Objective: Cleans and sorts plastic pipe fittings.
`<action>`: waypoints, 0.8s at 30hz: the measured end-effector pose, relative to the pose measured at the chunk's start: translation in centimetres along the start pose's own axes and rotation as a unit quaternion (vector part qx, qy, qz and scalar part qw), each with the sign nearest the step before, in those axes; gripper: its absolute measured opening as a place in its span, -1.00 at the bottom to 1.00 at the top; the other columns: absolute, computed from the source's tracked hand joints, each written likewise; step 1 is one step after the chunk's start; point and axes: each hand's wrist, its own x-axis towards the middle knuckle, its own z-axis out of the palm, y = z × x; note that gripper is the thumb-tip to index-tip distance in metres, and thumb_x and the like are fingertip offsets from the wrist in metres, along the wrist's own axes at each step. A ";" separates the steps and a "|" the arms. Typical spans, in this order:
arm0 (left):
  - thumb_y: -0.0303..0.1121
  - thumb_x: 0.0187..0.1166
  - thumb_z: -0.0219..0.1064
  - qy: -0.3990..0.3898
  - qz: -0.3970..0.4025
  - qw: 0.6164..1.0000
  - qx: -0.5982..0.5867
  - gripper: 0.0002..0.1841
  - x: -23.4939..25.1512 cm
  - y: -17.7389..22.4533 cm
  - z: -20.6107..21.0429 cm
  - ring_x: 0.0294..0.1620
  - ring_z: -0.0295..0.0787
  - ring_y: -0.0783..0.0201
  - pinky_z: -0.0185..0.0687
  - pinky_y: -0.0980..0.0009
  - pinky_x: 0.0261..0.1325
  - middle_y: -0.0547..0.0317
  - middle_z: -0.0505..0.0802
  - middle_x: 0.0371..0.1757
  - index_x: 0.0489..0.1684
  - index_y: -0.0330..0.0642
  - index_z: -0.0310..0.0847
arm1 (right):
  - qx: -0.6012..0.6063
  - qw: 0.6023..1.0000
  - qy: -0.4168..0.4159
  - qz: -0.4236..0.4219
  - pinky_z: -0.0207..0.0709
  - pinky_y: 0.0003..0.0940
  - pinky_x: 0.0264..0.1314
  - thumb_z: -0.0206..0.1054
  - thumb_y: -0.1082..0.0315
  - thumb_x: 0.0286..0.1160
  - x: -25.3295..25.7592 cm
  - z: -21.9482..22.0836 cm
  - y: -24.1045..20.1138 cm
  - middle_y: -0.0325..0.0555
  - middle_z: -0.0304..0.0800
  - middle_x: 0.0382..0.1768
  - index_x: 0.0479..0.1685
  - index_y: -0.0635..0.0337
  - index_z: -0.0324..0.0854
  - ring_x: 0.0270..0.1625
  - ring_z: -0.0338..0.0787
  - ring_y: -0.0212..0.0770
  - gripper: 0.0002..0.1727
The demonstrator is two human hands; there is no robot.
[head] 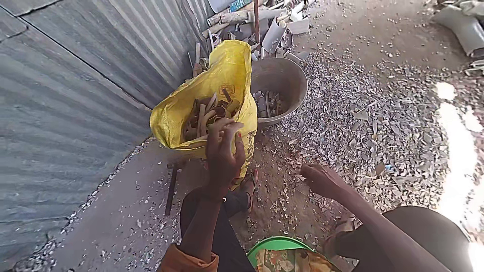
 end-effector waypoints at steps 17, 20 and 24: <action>-0.25 0.78 0.17 -0.585 -0.161 0.786 -0.115 -0.60 -1.1 -4.6 -5.4 0.30 0.77 -0.03 0.56 -0.09 0.45 -0.06 0.81 0.31 0.55 -0.05 0.57 | 0.104 0.970 0.220 0.005 0.57 0.24 -0.28 0.41 0.21 0.47 -5.4 -0.9 -2.4 0.12 0.74 -0.48 -0.15 0.26 0.73 -0.37 0.79 0.19 -0.74; -0.24 0.78 0.20 -0.627 -0.179 0.749 -0.120 -0.56 -0.6 -4.2 -4.4 0.37 0.75 -0.03 0.50 -0.06 0.54 -0.07 0.81 0.33 0.61 -0.10 0.51 | 0.105 0.955 0.275 0.034 0.54 0.30 -0.38 0.42 0.27 0.44 -5.4 -1.7 1.3 0.24 0.74 -0.54 -0.22 0.38 0.74 -0.45 0.77 0.29 -0.74; -0.31 0.70 0.28 -0.566 -0.106 0.803 -0.152 -0.61 -0.4 -2.5 -2.7 0.15 0.86 -0.16 0.68 -0.16 0.27 -0.16 0.88 0.14 0.43 -0.22 0.67 | 0.121 0.969 0.211 0.043 0.57 0.39 -0.27 0.34 0.33 0.57 -3.1 -5.3 6.7 0.35 0.79 -0.42 -0.08 0.42 0.73 -0.35 0.81 0.38 -0.74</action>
